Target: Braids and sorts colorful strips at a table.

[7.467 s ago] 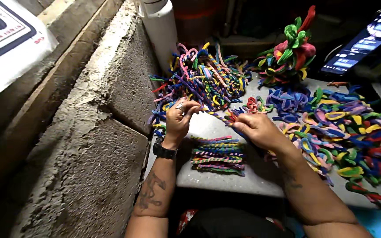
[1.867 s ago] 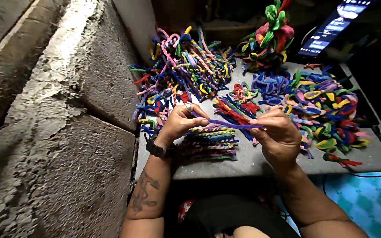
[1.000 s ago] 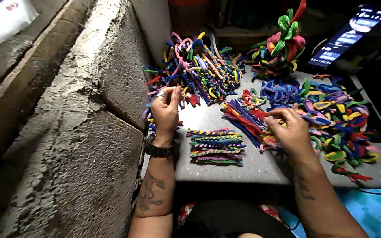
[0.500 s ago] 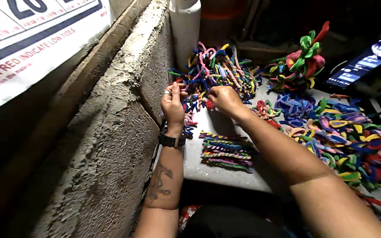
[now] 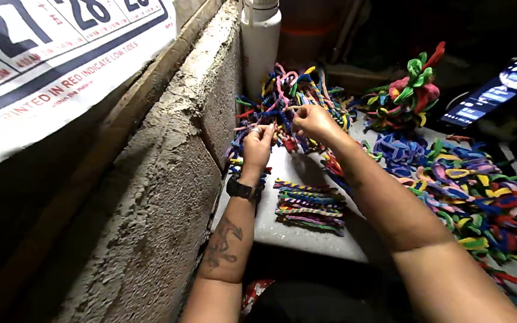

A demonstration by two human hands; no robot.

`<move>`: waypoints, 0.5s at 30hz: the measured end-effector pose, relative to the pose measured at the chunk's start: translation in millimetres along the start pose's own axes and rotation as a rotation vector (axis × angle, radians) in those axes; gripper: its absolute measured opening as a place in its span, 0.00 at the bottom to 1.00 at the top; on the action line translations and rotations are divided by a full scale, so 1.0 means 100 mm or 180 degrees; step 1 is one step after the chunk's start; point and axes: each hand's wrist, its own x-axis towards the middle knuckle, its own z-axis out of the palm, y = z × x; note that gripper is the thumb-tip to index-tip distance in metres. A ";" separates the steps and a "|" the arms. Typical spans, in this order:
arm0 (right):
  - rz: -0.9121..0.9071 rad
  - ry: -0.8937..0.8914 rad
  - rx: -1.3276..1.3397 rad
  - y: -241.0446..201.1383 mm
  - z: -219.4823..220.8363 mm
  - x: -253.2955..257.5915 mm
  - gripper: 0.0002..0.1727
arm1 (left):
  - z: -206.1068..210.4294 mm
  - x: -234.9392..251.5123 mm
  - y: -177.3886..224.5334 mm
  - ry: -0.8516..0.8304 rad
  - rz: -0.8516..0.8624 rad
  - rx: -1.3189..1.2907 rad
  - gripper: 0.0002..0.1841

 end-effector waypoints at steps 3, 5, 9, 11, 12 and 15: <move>-0.0315 0.0001 -0.0316 0.09 0.02 -0.16 0.13 | -0.03 0.01 0.00 0.0062 -0.0024 0.0086 0.13; -0.0366 -0.0009 -0.0769 0.16 0.15 -0.17 0.14 | -0.04 0.02 -0.01 0.0094 0.0058 0.0051 0.13; -0.0235 0.0052 -0.1502 0.29 0.44 -0.08 0.16 | -0.02 0.01 -0.05 0.0081 0.0137 0.0046 0.13; -0.0259 0.0163 -0.1426 0.31 0.40 -0.05 0.16 | -0.02 -0.03 -0.04 0.0031 0.0091 0.0202 0.14; -0.0324 0.0245 -0.1250 0.30 0.34 -0.05 0.15 | -0.01 0.00 -0.07 0.0037 0.0117 0.0207 0.14; -0.0435 0.0357 -0.0692 0.22 0.09 -0.22 0.14 | 0.03 -0.01 -0.06 -0.0142 -0.0181 0.0152 0.16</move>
